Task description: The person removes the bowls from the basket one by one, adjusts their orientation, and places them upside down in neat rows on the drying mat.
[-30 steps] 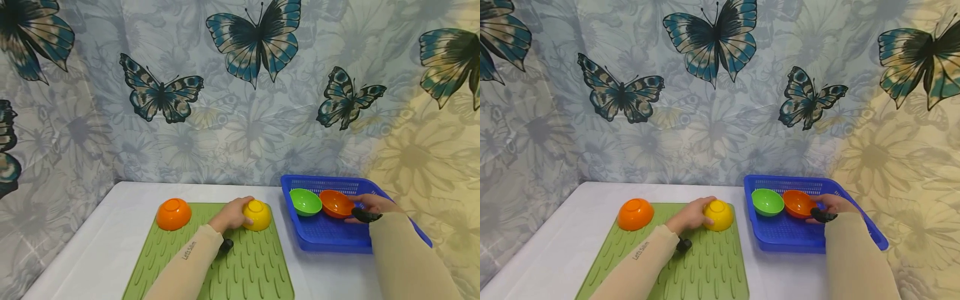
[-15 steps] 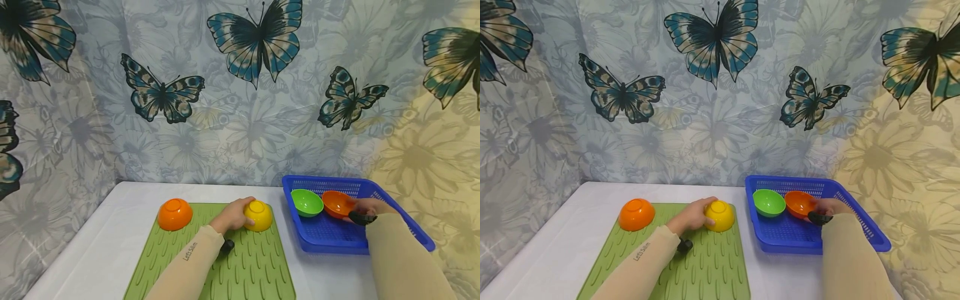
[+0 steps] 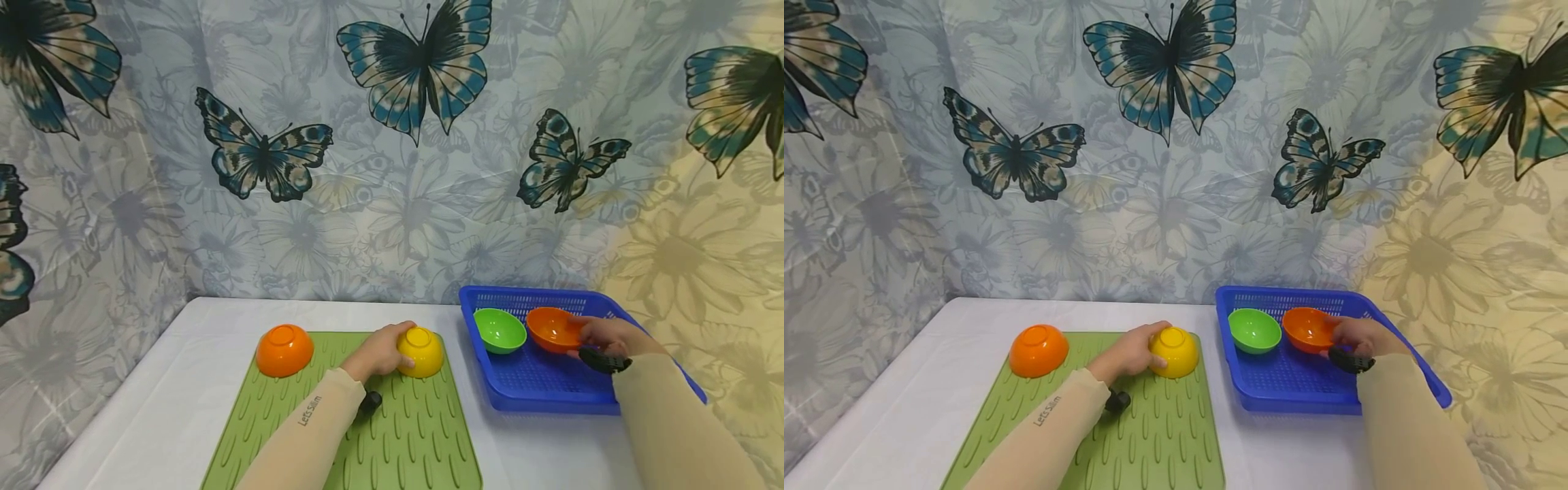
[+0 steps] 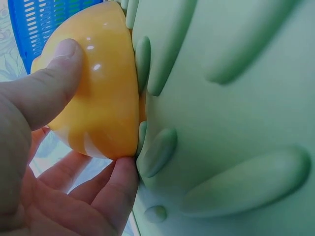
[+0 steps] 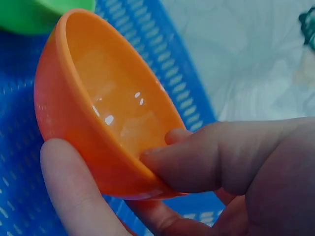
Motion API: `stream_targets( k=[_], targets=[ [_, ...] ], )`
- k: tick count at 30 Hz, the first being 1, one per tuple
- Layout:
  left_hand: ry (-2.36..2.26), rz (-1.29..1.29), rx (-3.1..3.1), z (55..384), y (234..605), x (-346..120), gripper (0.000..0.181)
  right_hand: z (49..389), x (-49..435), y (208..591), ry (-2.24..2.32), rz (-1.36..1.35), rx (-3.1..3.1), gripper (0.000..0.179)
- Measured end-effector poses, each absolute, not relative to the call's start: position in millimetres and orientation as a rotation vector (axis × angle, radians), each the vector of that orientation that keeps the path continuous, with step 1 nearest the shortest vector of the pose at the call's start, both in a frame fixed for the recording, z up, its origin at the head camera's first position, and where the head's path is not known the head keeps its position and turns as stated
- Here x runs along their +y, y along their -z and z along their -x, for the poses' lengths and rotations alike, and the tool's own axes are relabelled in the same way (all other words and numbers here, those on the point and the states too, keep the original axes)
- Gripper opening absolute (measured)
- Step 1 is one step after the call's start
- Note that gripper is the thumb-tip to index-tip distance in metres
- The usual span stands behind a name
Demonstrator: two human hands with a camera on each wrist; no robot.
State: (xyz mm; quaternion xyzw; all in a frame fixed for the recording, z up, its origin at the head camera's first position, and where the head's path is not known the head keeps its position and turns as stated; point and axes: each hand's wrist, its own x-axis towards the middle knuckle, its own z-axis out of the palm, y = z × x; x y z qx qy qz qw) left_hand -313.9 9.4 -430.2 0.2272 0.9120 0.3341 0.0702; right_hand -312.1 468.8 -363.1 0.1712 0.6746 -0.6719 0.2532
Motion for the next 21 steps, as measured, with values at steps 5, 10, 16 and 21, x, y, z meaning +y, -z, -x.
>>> stream_targets(
  k=[5, 10, 16, 21],
  targets=[
    [-1.013, -0.668, 2.736, 313, 430, 9, 0.075, 299, 461, 362, 2.007, -0.352, 1.821, 0.071],
    [-1.007, -0.668, 2.747, 314, 429, 8, 0.075, 283, 448, 359, 2.061, -0.132, 1.852, 0.059],
    [-0.998, -0.666, 2.744, 314, 429, 9, 0.074, 264, 432, 350, 2.130, -0.137, 1.782, 0.057],
    [-1.007, -0.655, 2.728, 313, 432, 11, 0.075, 253, 424, 346, 2.122, -0.164, 1.792, 0.053]
  ],
)
